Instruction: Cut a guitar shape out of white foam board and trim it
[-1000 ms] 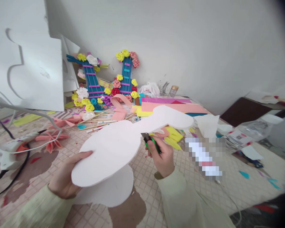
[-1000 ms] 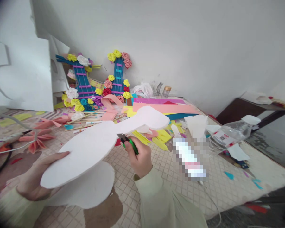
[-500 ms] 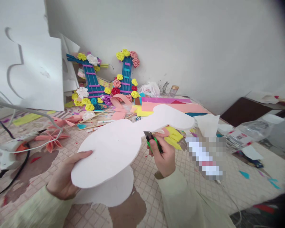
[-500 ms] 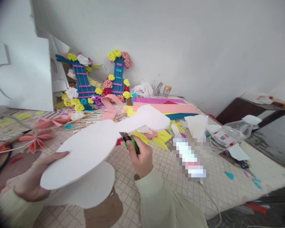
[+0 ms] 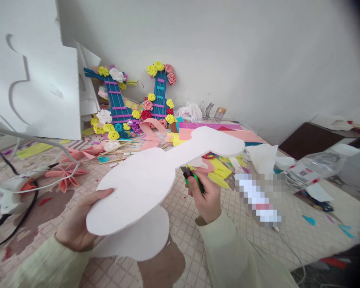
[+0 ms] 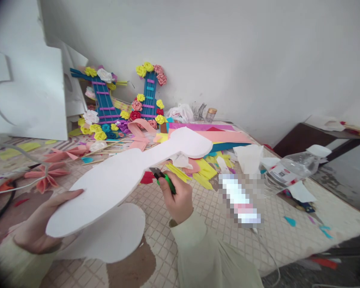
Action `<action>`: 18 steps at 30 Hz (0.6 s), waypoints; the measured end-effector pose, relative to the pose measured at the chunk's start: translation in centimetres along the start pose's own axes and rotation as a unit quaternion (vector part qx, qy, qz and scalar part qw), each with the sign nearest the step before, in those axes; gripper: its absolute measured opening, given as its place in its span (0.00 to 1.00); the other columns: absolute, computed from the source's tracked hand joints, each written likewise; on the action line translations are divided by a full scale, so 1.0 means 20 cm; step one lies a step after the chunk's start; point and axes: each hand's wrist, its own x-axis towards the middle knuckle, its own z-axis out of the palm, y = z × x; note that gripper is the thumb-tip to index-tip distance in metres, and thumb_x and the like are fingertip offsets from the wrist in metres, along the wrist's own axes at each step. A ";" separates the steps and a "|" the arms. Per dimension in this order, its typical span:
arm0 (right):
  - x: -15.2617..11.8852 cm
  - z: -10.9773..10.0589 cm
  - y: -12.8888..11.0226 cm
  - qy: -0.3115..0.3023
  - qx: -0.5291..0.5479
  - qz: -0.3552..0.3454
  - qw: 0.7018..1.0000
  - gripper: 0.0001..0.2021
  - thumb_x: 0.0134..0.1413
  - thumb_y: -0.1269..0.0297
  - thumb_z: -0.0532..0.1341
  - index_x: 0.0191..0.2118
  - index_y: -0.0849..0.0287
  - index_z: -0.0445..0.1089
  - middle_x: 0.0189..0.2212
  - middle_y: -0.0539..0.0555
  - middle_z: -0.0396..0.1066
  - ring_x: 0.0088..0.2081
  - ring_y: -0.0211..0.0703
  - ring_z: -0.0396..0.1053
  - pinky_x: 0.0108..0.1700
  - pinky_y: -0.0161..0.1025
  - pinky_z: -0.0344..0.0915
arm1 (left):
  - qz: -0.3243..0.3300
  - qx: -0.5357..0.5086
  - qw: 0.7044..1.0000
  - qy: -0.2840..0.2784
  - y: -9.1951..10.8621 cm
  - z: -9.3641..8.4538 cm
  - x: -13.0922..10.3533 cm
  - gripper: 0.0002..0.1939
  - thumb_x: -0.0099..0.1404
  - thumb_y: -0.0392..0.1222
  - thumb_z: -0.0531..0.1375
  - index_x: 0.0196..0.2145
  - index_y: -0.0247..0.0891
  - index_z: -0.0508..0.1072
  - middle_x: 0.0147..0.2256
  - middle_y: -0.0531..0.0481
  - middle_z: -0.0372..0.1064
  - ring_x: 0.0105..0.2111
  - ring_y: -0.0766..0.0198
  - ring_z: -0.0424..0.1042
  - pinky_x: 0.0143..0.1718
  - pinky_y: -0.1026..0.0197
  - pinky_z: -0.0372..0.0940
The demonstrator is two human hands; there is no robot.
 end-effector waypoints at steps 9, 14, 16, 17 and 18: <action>0.01 0.00 -0.03 0.021 0.023 0.002 1.000 0.08 0.54 0.64 0.54 0.36 0.61 0.67 0.20 0.49 0.66 0.20 0.34 0.64 0.25 0.33 0.61 | -0.028 -0.004 0.999 -0.020 -0.01 -0.03 0.01 0.18 0.62 0.30 0.46 0.49 0.20 0.62 0.15 0.40 0.71 0.13 0.53 0.70 0.10 0.61 0.66; 0.00 -0.01 -0.03 0.021 0.010 0.013 1.000 0.08 0.54 0.64 0.55 0.35 0.61 0.68 0.21 0.50 0.67 0.22 0.35 0.65 0.27 0.33 0.62 | -0.032 0.004 0.999 -0.021 -0.02 -0.03 0.01 0.20 0.62 0.30 0.46 0.51 0.19 0.60 0.16 0.38 0.71 0.14 0.51 0.71 0.11 0.59 0.66; 0.00 -0.01 -0.03 0.021 0.007 0.011 1.000 0.08 0.54 0.64 0.55 0.36 0.60 0.68 0.21 0.50 0.67 0.22 0.35 0.65 0.27 0.33 0.62 | -0.032 0.002 0.999 -0.017 -0.02 -0.02 0.01 0.21 0.62 0.29 0.46 0.52 0.19 0.59 0.16 0.38 0.71 0.14 0.50 0.71 0.10 0.58 0.65; 0.00 -0.01 -0.03 0.020 0.007 0.009 1.000 0.08 0.54 0.64 0.55 0.36 0.60 0.68 0.21 0.50 0.67 0.22 0.35 0.65 0.27 0.33 0.62 | -0.033 -0.002 0.999 -0.016 -0.02 -0.02 0.02 0.21 0.61 0.29 0.47 0.52 0.19 0.59 0.17 0.37 0.72 0.14 0.50 0.71 0.10 0.58 0.65; 0.00 -0.01 -0.03 0.018 0.006 0.006 1.000 0.08 0.54 0.64 0.55 0.36 0.60 0.68 0.22 0.49 0.67 0.22 0.35 0.66 0.27 0.33 0.62 | -0.036 -0.015 0.999 -0.022 -0.02 -0.02 0.02 0.21 0.61 0.28 0.47 0.52 0.19 0.58 0.17 0.37 0.72 0.15 0.49 0.71 0.10 0.57 0.65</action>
